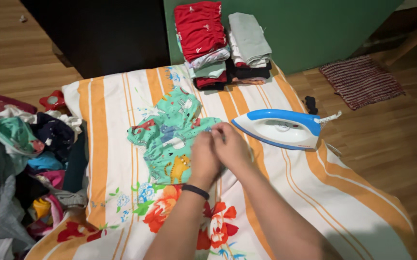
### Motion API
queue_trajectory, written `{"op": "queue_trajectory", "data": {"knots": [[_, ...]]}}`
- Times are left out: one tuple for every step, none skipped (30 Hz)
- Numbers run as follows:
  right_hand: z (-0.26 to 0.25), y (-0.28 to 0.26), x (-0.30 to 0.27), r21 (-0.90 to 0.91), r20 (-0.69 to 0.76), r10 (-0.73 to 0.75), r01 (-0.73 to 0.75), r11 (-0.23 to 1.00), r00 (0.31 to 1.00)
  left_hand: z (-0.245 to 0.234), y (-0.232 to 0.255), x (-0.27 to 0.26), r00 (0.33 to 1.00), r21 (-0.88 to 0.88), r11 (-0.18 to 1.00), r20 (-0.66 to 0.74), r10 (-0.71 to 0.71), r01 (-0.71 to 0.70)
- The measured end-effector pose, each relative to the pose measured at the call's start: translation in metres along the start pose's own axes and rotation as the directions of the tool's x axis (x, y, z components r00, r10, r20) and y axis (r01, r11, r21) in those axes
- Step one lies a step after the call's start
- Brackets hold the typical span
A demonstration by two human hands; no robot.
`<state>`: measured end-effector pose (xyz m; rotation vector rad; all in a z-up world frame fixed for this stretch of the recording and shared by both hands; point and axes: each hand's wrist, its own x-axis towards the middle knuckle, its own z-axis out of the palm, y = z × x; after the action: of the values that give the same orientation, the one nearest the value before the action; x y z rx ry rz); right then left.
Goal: The person irons a small green patterned garment on a floral-patterned ironing board cover. They smooth the fabric, use a blue and white iron to press it, and then fold the garment into a neat stack.
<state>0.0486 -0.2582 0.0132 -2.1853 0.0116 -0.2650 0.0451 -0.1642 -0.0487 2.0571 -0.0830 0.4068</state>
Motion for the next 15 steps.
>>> {"op": "queue_trajectory", "data": {"knots": [[0.013, 0.003, 0.003, 0.100, -0.035, -0.041, 0.044, 0.994, 0.999, -0.010, -0.002, 0.003, 0.997, 0.095, 0.995, -0.079, 0.025, -0.018], [0.023, 0.008, 0.004, 0.077, 0.015, -0.078, 0.077, 0.994, 0.997, -0.027, -0.008, 0.011, 0.986, 0.190, 0.981, -0.156, 0.058, -0.028], [0.033, 0.013, 0.005, 0.056, 0.066, -0.114, 0.111, 0.992, 0.991, -0.044, -0.013, 0.015, 0.969, 0.285, 0.958, -0.228, 0.098, -0.030], [0.041, 0.019, 0.006, 0.037, 0.119, -0.148, 0.144, 0.989, 0.982, -0.058, -0.016, 0.015, 0.965, 0.354, 0.935, -0.244, 0.102, -0.009], [0.046, 0.027, 0.006, -0.020, 0.150, -0.206, 0.211, 0.977, 0.967, -0.071, -0.020, 0.014, 0.960, 0.420, 0.907, -0.259, 0.106, 0.013], [0.052, 0.034, 0.008, -0.071, 0.179, -0.265, 0.281, 0.957, 0.947, -0.083, -0.023, 0.015, 0.954, 0.486, 0.873, -0.275, 0.117, 0.033], [0.057, 0.041, 0.011, -0.121, 0.212, -0.321, 0.351, 0.929, 0.923, -0.091, -0.026, 0.014, 0.959, 0.450, 0.893, -0.257, 0.118, 0.011], [0.058, 0.049, 0.015, -0.217, 0.209, -0.283, 0.326, 0.920, 0.936, -0.097, -0.029, 0.010, 0.964, 0.413, 0.911, -0.239, 0.115, -0.007], [0.057, 0.055, 0.019, -0.311, 0.201, -0.245, 0.299, 0.902, 0.948, -0.104, -0.031, 0.007, 0.969, 0.374, 0.927, -0.221, 0.114, -0.024], [0.055, 0.060, 0.021, -0.406, 0.190, -0.205, 0.267, 0.874, 0.960, -0.110, -0.032, 0.006, 0.959, 0.392, 0.919, -0.274, 0.067, 0.047], [0.056, 0.062, 0.020, -0.422, 0.207, -0.199, 0.271, 0.865, 0.958, -0.116, -0.032, 0.006, 0.944, 0.405, 0.906, -0.328, 0.023, 0.119], [0.055, 0.062, 0.021, -0.439, 0.221, -0.196, 0.277, 0.854, 0.955, -0.123, -0.030, 0.009, 0.924, 0.413, 0.891, -0.383, -0.016, 0.187], [0.054, 0.059, 0.021, -0.457, 0.234, -0.194, 0.283, 0.843, 0.953, -0.134, -0.029, 0.012, 0.915, 0.476, 0.820, -0.379, -0.135, 0.318], [0.052, 0.056, 0.018, -0.455, 0.218, -0.210, 0.290, 0.842, 0.953, -0.148, -0.029, 0.016, 0.889, 0.534, 0.725, -0.383, -0.252, 0.435], [0.050, 0.052, 0.014, -0.454, 0.203, -0.227, 0.297, 0.840, 0.953, -0.157, -0.028, 0.019, 0.844, 0.585, 0.609, -0.395, -0.363, 0.536]]}}
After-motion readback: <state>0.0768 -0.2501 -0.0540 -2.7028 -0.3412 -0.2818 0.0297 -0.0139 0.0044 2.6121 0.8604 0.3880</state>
